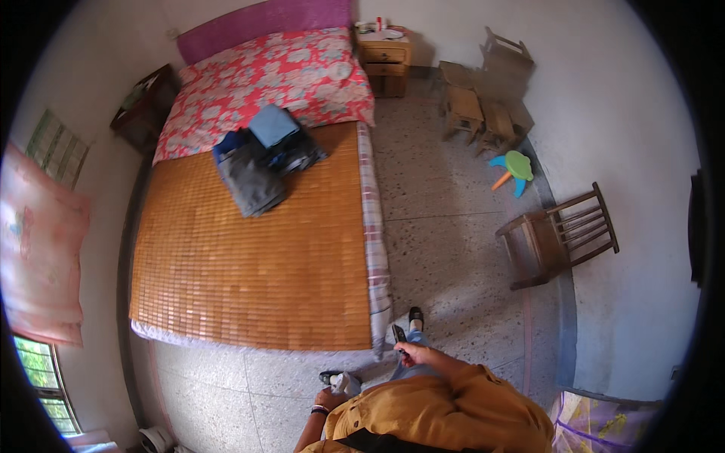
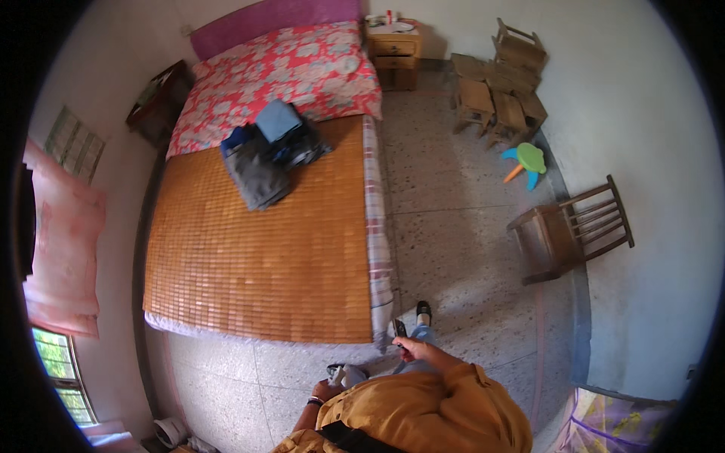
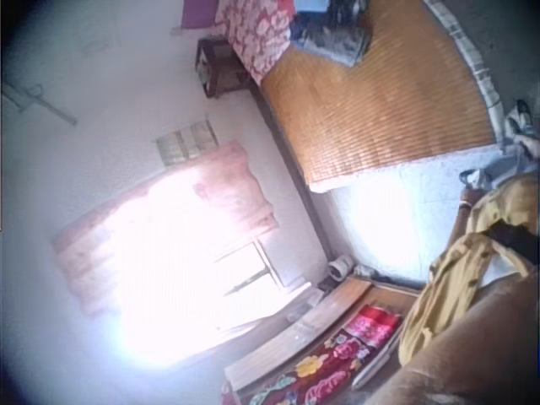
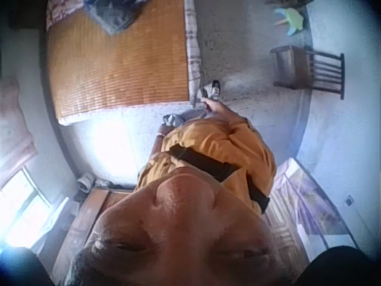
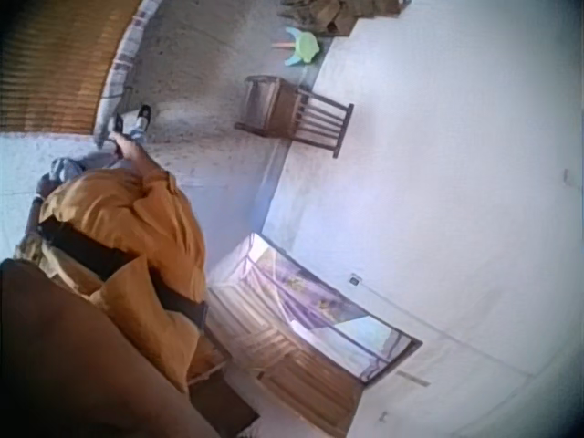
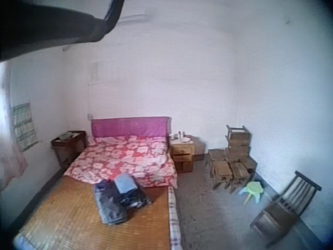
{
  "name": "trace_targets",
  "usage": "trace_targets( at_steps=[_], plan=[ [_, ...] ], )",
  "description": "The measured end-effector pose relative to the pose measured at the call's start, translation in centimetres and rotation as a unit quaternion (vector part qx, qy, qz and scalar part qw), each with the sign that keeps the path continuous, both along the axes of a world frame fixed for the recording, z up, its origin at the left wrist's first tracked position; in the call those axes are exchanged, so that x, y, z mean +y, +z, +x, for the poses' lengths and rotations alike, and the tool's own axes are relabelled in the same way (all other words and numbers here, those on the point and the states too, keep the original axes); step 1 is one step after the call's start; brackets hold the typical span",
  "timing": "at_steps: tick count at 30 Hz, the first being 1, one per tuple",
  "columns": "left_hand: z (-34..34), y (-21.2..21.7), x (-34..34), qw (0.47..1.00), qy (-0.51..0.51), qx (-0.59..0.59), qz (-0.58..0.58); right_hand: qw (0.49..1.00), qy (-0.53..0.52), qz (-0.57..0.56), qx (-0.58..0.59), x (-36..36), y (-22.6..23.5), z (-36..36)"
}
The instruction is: The person sweeps the tiled floor of a bedroom with a broom, then sits on a small green stool to wipe a wooden stool with a white cloth. The person handles a mobile phone and a cloth during the process.
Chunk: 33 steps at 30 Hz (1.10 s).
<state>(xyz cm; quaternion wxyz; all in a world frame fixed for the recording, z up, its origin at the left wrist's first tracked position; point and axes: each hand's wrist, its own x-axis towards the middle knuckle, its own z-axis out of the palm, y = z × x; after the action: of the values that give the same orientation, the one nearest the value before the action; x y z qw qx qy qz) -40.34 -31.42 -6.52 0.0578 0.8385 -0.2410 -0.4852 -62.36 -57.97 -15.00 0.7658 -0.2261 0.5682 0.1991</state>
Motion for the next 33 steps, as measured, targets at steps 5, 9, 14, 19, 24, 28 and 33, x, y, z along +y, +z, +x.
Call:
trace_targets(
  at_steps=[5,9,14,19,24,28,33],
  plan=[
    [-6.4,-0.6,-14.6,0.985,-0.145,0.027,-0.084,0.985,-0.114,0.093,-0.085,-8.8,-1.8,-8.0],
    [-9.8,-7.5,-22.8,0.914,-0.294,0.055,-0.274,0.961,-0.259,-0.014,-0.096,-19.0,3.2,-12.0],
    [-11.2,-0.1,-37.5,0.906,-0.391,0.102,-0.124,0.877,-0.472,-0.027,-0.084,-24.7,3.7,-19.4],
    [-8.0,-5.1,-44.0,0.885,-0.390,0.083,-0.240,0.809,-0.571,0.090,-0.107,-26.0,1.1,-20.4],
    [-11.4,2.7,-59.1,0.881,-0.424,0.106,-0.183,0.797,-0.587,0.128,-0.063,-31.7,0.5,-19.5],
    [-9.0,1.3,-66.6,0.849,-0.499,0.097,-0.148,0.818,-0.564,0.085,-0.076,-39.9,2.8,-15.6],
    [-4.6,0.4,-76.9,0.847,-0.496,0.100,-0.161,0.840,-0.536,0.053,-0.064,-51.9,4.1,-13.1]
  ],
)
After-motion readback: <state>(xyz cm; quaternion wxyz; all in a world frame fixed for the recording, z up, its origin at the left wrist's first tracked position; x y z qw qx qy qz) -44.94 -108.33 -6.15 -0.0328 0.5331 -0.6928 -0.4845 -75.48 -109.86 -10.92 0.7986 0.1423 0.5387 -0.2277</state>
